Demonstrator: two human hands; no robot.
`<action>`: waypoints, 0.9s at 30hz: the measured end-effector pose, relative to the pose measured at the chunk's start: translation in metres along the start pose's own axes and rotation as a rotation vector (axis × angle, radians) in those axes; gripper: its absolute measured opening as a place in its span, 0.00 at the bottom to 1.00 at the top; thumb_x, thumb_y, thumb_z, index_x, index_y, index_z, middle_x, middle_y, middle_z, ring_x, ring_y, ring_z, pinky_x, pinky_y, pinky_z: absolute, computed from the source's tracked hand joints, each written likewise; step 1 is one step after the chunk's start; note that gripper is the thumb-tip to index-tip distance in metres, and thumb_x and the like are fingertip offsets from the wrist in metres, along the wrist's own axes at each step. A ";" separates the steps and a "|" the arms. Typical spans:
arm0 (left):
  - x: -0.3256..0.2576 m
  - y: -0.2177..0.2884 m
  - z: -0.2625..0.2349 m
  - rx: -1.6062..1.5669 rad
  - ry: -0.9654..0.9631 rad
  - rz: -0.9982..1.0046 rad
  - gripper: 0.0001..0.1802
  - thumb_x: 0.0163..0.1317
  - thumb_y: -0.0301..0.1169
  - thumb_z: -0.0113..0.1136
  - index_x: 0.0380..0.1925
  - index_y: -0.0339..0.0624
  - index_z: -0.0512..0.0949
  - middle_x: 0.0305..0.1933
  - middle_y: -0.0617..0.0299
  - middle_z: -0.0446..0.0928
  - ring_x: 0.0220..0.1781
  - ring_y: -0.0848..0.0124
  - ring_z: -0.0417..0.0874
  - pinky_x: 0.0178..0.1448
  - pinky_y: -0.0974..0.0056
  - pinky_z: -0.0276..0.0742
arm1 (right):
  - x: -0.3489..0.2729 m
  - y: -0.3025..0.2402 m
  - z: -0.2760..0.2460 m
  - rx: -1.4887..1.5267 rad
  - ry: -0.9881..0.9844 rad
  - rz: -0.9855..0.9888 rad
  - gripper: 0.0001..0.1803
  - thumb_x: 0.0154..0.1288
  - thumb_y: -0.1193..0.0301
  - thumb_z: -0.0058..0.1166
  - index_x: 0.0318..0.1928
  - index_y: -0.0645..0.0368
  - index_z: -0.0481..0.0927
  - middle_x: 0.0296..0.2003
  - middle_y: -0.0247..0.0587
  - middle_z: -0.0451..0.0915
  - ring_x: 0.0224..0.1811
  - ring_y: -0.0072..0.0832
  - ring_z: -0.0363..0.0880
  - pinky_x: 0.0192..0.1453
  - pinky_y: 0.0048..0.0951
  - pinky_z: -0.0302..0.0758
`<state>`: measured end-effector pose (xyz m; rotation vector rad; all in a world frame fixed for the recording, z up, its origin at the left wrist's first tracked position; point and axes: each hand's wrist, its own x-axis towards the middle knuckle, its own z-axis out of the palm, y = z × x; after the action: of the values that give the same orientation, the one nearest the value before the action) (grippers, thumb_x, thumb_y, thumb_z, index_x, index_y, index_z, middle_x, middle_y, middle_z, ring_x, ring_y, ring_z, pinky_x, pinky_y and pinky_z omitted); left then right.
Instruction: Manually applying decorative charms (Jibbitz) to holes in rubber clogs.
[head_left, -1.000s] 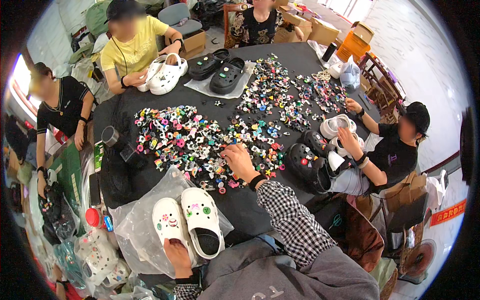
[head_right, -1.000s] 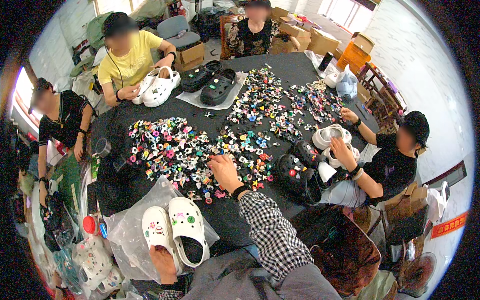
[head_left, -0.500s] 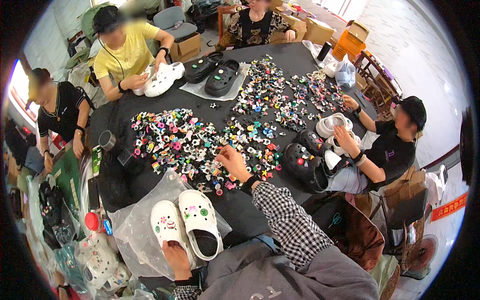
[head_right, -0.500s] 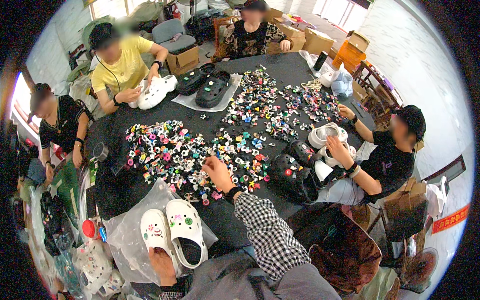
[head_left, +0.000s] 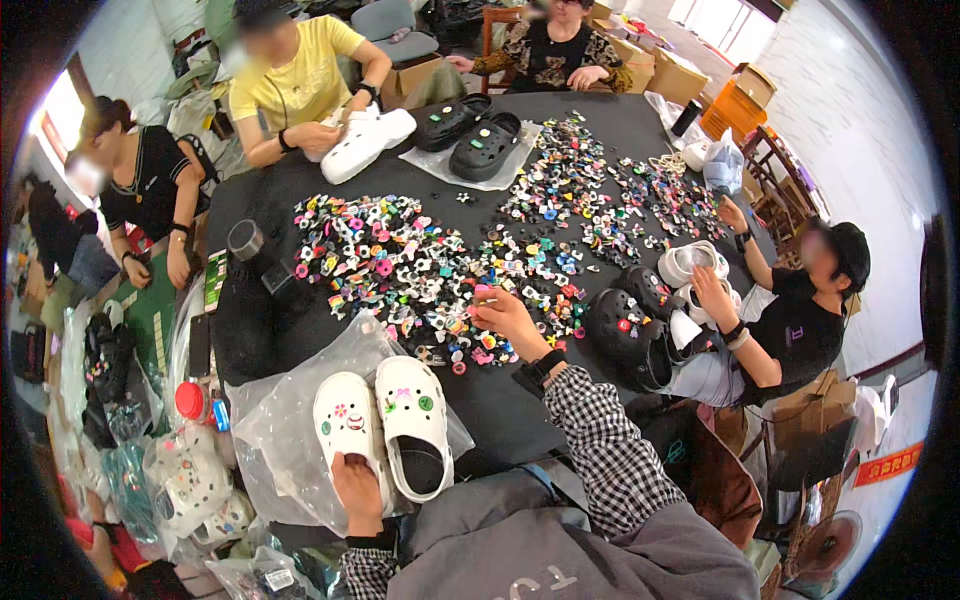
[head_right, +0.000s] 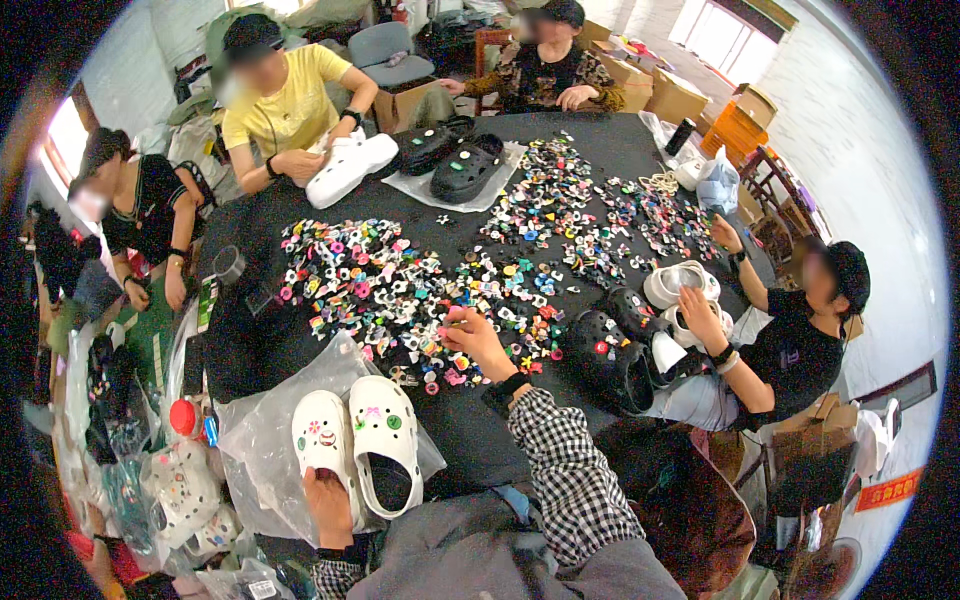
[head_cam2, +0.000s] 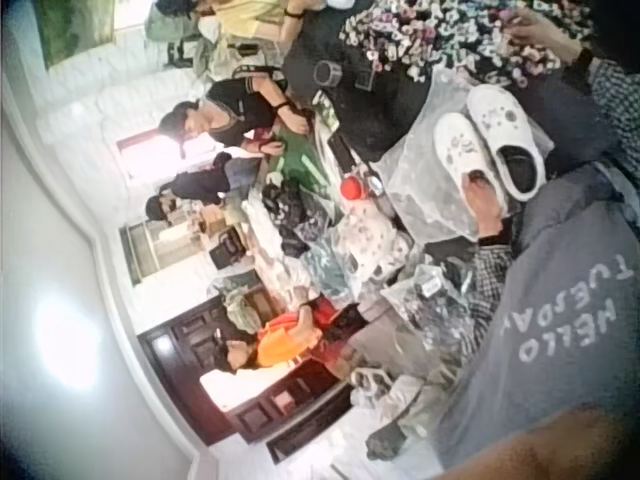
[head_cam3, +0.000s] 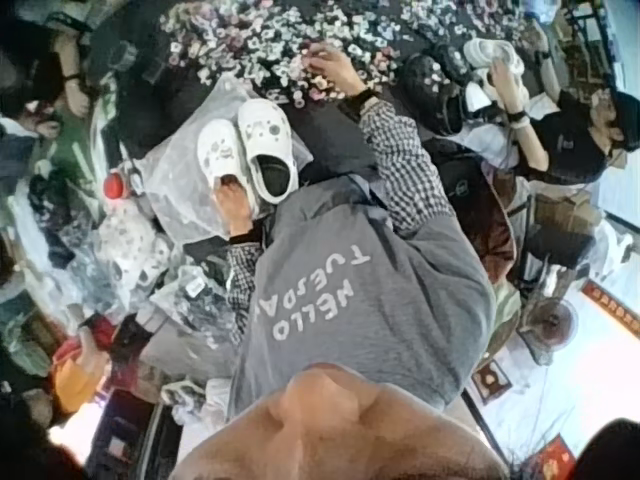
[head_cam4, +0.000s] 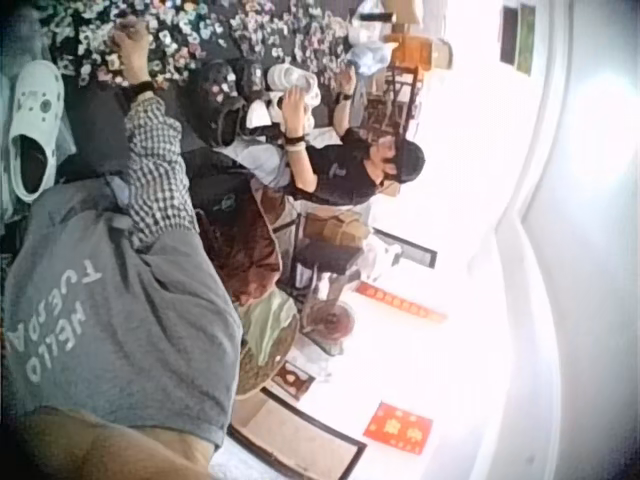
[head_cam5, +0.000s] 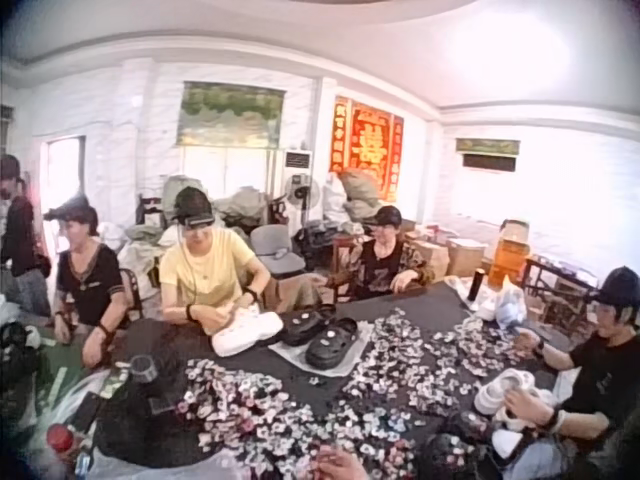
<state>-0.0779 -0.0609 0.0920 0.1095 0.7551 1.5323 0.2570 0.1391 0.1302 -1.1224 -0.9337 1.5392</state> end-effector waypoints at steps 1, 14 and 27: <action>-0.005 0.003 0.015 -0.003 0.048 0.018 0.20 0.66 0.38 0.50 0.54 0.39 0.70 0.52 0.60 0.76 0.54 0.67 0.75 0.60 0.63 0.66 | -0.002 -0.004 0.005 -0.068 0.024 0.041 0.12 0.65 0.76 0.52 0.48 0.62 0.71 0.39 0.41 0.78 0.38 0.25 0.80 0.45 0.26 0.79; -0.004 -0.003 0.024 -0.032 0.042 0.015 0.13 0.67 0.36 0.50 0.48 0.42 0.73 0.44 0.64 0.78 0.45 0.71 0.77 0.52 0.64 0.69 | -0.009 0.002 0.009 -0.249 0.017 0.046 0.09 0.64 0.74 0.55 0.44 0.63 0.74 0.30 0.34 0.78 0.31 0.18 0.76 0.36 0.20 0.74; -0.002 -0.006 -0.007 -0.042 -0.072 0.042 0.17 0.69 0.35 0.47 0.54 0.39 0.69 0.52 0.61 0.75 0.53 0.68 0.74 0.59 0.63 0.68 | -0.027 0.009 0.048 -0.316 -0.129 0.070 0.11 0.64 0.73 0.54 0.45 0.62 0.73 0.36 0.34 0.77 0.37 0.19 0.75 0.41 0.22 0.74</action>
<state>-0.0756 -0.0655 0.0843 0.1493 0.6674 1.5752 0.2112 0.1089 0.1405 -1.2987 -1.2705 1.5705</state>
